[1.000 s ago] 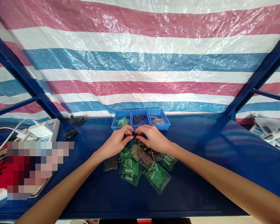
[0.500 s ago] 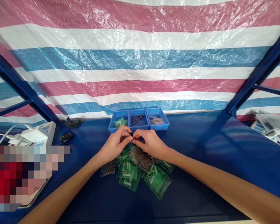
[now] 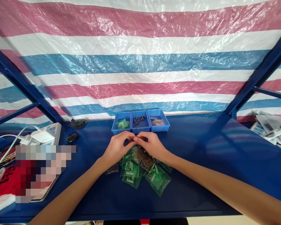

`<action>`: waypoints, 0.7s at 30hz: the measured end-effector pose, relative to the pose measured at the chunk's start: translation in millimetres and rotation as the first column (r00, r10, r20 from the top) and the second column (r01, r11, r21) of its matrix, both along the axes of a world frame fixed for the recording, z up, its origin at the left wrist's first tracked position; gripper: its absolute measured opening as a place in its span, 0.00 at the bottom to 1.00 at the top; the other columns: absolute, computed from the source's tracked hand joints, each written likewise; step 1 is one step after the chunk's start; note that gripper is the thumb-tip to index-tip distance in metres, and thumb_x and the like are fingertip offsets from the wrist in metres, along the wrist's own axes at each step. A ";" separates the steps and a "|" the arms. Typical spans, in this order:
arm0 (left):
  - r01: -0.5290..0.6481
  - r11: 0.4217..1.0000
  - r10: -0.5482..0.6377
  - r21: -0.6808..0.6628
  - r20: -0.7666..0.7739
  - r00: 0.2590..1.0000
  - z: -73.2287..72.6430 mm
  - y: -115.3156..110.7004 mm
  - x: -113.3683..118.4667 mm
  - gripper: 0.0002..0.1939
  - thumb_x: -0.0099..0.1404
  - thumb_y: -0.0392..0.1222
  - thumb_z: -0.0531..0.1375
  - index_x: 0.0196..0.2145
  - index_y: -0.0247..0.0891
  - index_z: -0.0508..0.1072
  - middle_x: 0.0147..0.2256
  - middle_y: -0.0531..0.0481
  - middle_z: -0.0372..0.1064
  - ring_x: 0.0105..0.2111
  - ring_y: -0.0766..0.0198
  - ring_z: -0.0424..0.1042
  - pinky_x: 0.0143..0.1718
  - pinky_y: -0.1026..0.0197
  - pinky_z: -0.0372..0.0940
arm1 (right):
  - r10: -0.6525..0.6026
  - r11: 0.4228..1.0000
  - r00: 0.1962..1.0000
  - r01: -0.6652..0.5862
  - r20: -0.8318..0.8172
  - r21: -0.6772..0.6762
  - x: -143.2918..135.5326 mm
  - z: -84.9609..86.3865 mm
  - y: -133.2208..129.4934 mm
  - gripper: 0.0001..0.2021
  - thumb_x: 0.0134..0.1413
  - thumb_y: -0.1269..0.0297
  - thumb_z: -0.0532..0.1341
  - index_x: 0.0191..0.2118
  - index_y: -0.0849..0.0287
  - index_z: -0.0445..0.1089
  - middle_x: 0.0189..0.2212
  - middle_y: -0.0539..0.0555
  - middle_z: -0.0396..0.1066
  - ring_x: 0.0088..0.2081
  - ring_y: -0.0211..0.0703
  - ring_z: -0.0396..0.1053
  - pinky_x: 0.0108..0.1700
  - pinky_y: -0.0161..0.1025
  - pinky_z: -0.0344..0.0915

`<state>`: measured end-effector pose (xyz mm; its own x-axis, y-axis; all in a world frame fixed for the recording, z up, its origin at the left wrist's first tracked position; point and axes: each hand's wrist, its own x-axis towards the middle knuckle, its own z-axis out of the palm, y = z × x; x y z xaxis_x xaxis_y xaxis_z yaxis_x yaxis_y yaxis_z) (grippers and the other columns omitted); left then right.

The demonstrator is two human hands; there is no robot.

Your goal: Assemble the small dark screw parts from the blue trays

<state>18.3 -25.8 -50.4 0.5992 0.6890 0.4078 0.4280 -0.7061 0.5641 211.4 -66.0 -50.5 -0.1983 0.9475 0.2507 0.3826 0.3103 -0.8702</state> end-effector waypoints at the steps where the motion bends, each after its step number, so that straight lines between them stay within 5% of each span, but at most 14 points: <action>1: -0.004 1.000 0.004 0.010 0.007 1.000 -0.3 0.2 -0.3 0.06 0.72 0.42 0.58 0.45 0.42 0.74 0.39 0.50 0.75 0.37 0.60 0.75 0.35 0.62 0.67 | 0.012 1.000 1.000 -0.012 -0.010 -0.002 0.9 0.0 0.7 0.16 0.67 0.54 0.57 0.33 0.58 0.74 0.31 0.52 0.74 0.34 0.44 0.69 0.36 0.39 0.63; 8: -0.046 0.999 0.045 0.018 0.049 0.998 0.9 1.3 -2.0 0.12 0.76 0.42 0.51 0.51 0.42 0.72 0.48 0.47 0.77 0.45 0.56 0.77 0.45 0.58 0.69 | 0.031 0.999 0.997 -0.032 -0.074 -0.012 2.8 -6.9 3.4 0.08 0.67 0.58 0.58 0.41 0.56 0.70 0.35 0.53 0.74 0.39 0.47 0.73 0.38 0.40 0.68; 15: -0.017 0.997 0.019 -0.073 0.038 0.999 3.5 -4.1 1.7 0.07 0.77 0.44 0.51 0.48 0.42 0.64 0.37 0.51 0.75 0.33 0.61 0.75 0.32 0.63 0.62 | -0.089 0.973 0.975 0.042 0.203 0.226 0.7 -4.4 -2.5 0.07 0.67 0.59 0.58 0.38 0.55 0.67 0.30 0.50 0.71 0.29 0.41 0.67 0.30 0.38 0.61; 21: 0.023 0.999 -0.025 -0.038 -0.072 0.997 8.6 -4.9 1.6 0.09 0.78 0.45 0.48 0.47 0.42 0.65 0.38 0.51 0.73 0.35 0.61 0.74 0.36 0.62 0.63 | -0.130 0.911 0.903 -0.055 0.410 0.409 9.3 -7.0 -1.8 0.07 0.71 0.62 0.53 0.44 0.55 0.66 0.40 0.57 0.73 0.42 0.49 0.71 0.41 0.43 0.65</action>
